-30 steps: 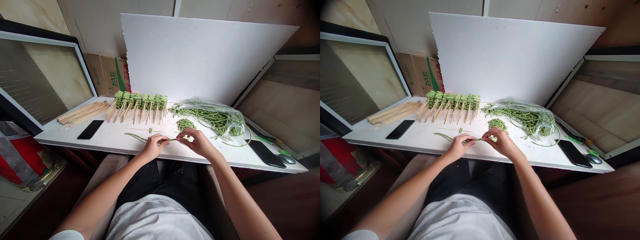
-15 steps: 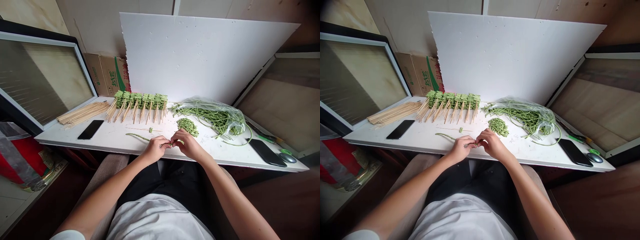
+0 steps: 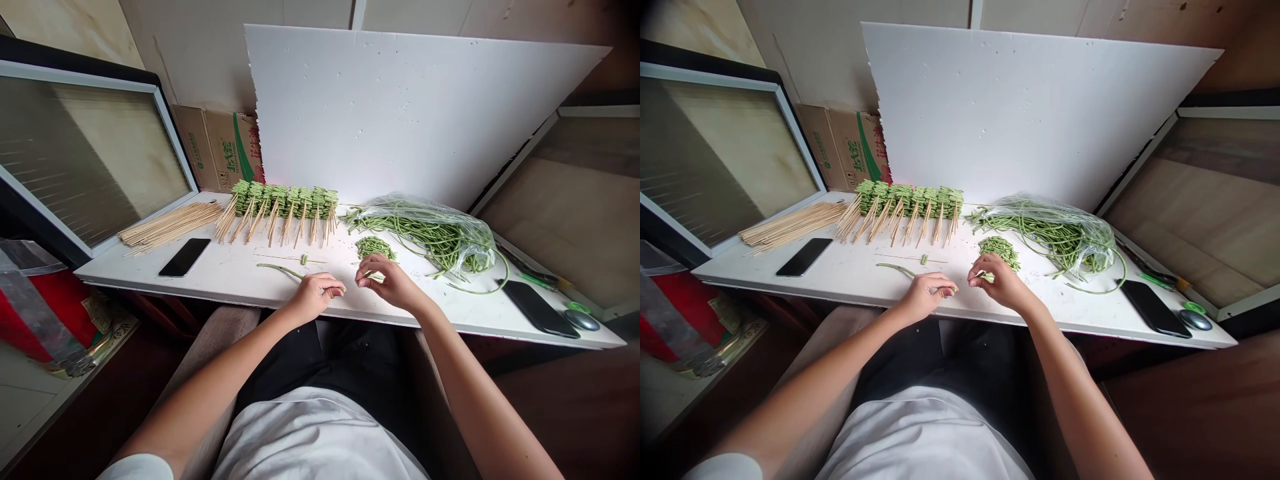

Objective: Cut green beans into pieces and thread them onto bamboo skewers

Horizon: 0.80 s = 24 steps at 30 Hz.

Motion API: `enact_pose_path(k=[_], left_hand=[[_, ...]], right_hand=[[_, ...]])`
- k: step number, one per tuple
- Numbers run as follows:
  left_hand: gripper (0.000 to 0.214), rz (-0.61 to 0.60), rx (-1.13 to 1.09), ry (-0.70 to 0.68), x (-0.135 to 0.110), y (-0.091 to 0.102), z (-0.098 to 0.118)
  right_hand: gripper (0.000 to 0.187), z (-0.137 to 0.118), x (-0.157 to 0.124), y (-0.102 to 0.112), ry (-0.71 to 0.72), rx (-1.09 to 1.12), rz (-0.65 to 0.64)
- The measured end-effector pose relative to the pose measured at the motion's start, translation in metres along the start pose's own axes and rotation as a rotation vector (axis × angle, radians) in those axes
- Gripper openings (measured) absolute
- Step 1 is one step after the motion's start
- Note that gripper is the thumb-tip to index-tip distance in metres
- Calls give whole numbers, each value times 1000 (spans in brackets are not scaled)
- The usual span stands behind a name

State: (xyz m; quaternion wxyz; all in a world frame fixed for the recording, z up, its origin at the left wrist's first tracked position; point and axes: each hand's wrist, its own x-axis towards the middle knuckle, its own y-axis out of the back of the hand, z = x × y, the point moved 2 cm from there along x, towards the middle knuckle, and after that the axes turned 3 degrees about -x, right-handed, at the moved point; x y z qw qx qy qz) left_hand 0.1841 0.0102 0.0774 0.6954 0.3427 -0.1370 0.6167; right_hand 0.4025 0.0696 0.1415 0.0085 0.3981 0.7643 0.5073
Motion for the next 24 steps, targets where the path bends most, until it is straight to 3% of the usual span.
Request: enact_pose_path(k=[4,11,15,17,20,24], left_hand=[[15,-14,-1,26,-1,-2,2],[12,-15,-20,71,-3,-5,0],[41,8,-98,185,-3,-5,-4],[54,18,-101,212,-3,-4,-5],[57,24,-125,211,-3,-5,-5],[57,10,-114,186,-4,-7,-3]], right_hand=[[26,31,-5,9,-96,-212,95],[25,55,-8,1,-157,-214,36],[27,38,-5,3,-129,-174,92],[28,19,-3,2,-78,-57,19],[32,-11,-2,-3,2,104,-129],[27,-25,0,-13,14,99,-98]])
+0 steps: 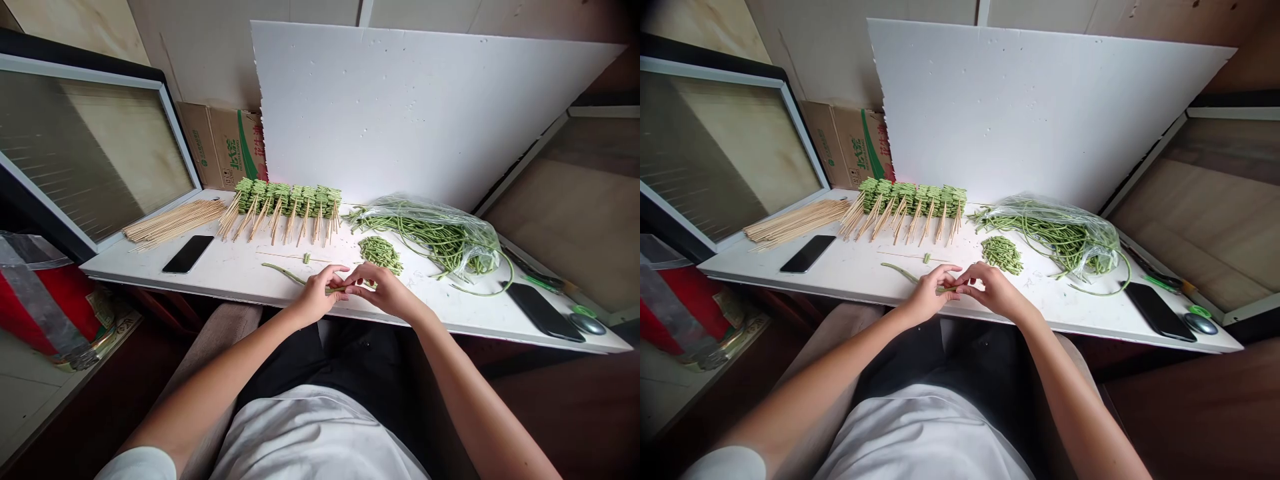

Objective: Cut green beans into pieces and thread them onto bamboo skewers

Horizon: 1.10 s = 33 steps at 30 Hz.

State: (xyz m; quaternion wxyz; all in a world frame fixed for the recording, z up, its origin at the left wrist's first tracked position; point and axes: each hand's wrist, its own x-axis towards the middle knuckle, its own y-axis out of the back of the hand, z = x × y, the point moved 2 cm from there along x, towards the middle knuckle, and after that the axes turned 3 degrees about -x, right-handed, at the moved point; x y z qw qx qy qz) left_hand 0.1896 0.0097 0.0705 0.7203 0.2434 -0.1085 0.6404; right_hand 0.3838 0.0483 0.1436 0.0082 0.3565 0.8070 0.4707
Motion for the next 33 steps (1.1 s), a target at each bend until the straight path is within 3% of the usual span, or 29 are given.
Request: enact_pose_path(k=[3,8,13,19,26,33], left_hand=[[55,2,102,-41,2,3,0],[18,72,367,-158,6,15,0],[5,99,501,-225,6,15,-1],[7,95,570,-271,2,11,0],[8,117,539,-272,2,11,5],[17,128,489,-305,3,11,1]], right_hand=[[29,7,1,-1,-23,-6,53],[28,12,-2,9,-43,-32,109],[29,6,-1,7,-17,-78,109],[28,1,3,-11,47,-117,114],[11,-2,5,-20,29,-260,124],[24,10,6,-27,37,-148,107]])
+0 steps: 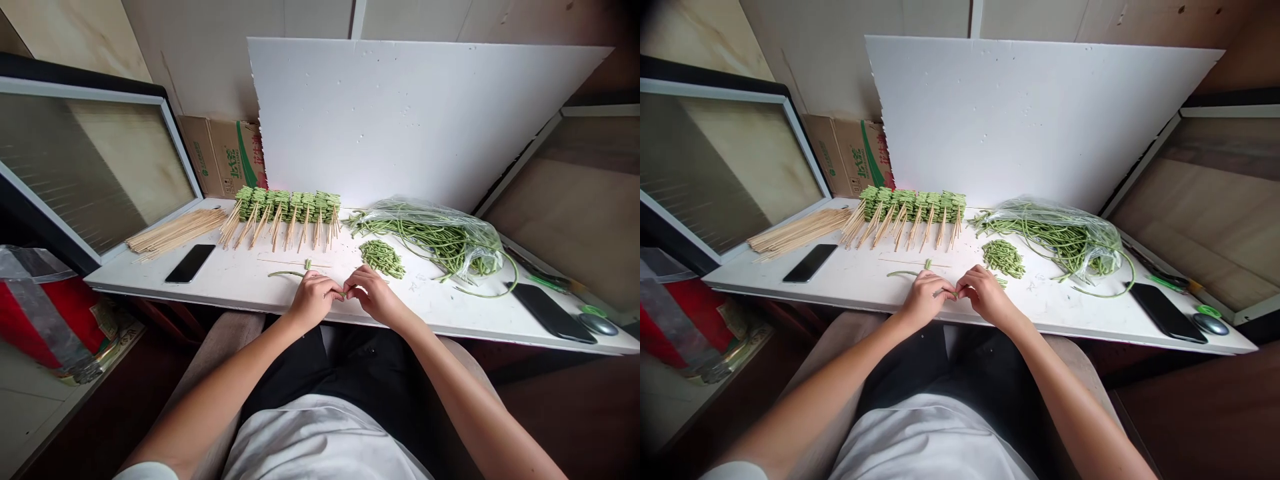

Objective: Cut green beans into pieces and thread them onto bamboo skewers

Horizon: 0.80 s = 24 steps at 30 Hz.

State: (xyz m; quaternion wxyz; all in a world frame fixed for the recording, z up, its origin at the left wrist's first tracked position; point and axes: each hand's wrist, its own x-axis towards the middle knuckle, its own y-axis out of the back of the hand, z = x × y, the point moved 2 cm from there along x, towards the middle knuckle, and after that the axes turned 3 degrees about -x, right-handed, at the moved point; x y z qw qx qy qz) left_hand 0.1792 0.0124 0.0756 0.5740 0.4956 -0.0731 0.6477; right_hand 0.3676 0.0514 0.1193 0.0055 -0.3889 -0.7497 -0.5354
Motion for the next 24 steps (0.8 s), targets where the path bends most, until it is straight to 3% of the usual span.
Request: enact_pose_path(k=[5,11,15,19,21,24], left_hand=[[17,-16,13,-34,4,1,6],[23,-88,-6,-40,4,-2,8],[27,-106,-2,11,0,1,-2],[9,-41,-17,115,-3,1,-9],[7,-54,-35,100,-4,-1,-8],[6,-79,-37,70,-5,-2,-4]], right_hand=[[15,15,-2,4,-14,197,-22],[16,31,-3,5,-38,222,-69],[17,57,-13,39,-153,152,114],[26,77,-24,75,-268,50,274],[30,79,-24,75,-287,-20,249],[27,77,-21,56,-255,-101,141]])
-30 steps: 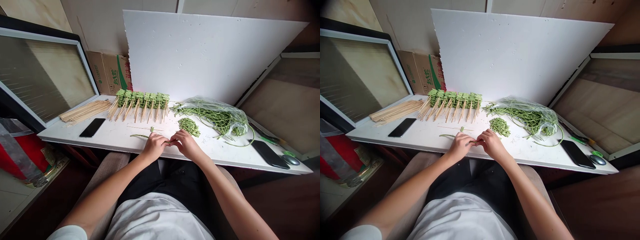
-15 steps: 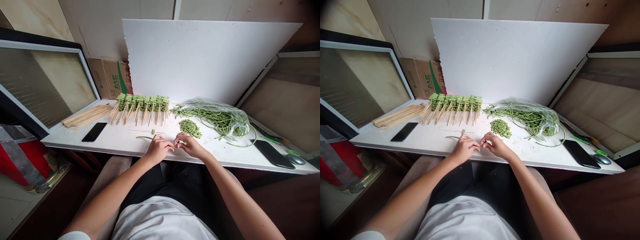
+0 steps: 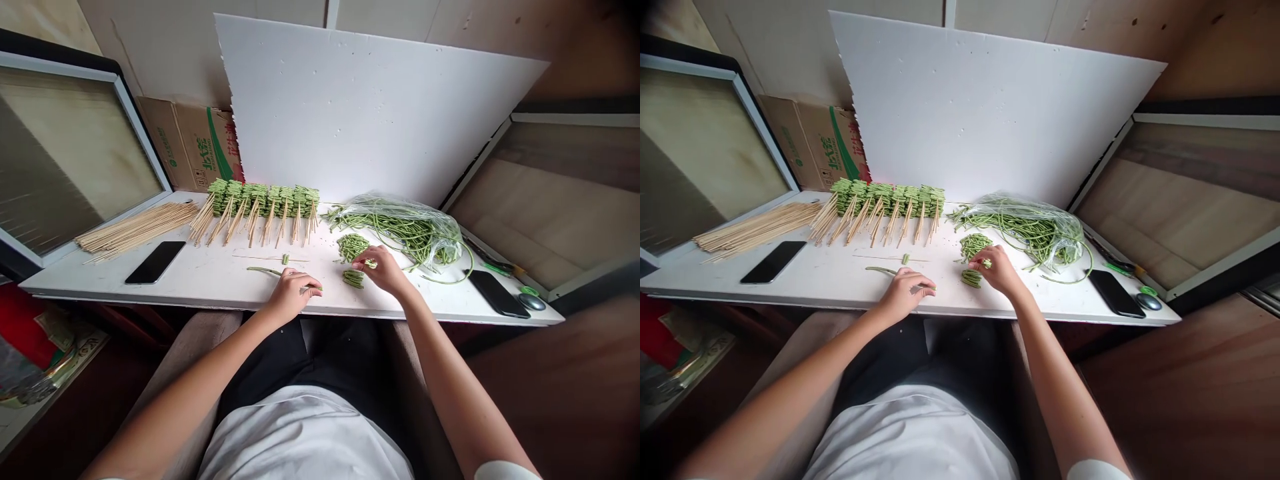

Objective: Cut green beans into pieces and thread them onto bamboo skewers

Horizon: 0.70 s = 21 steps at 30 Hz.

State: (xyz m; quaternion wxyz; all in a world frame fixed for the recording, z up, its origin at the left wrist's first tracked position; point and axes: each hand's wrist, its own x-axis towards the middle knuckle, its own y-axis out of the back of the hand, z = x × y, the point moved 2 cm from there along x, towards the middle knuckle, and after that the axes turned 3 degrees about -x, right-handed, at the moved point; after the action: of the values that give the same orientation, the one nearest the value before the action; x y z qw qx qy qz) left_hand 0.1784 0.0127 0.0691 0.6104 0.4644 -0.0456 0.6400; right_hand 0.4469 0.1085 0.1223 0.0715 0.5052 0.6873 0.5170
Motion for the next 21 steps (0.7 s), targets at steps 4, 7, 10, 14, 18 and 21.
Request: enact_pose_path(k=[4,7,10,14,18,21], left_hand=[[5,-12,9,-12,1,2,3],[5,-16,9,-23,3,4,4],[4,-10,11,-41,4,5,3],[12,48,31,-61,5,5,3],[28,50,29,-54,3,4,7],[33,27,35,-58,2,3,9]], right_hand=[[17,0,-1,-20,66,-30,-84],[15,2,-1,-18,43,-50,-59],[22,-2,0,-12,1,-49,-24],[35,-27,1,-12,-3,70,-60],[40,-65,-4,-24,89,215,-259],[40,-82,-8,-32,131,211,-330]])
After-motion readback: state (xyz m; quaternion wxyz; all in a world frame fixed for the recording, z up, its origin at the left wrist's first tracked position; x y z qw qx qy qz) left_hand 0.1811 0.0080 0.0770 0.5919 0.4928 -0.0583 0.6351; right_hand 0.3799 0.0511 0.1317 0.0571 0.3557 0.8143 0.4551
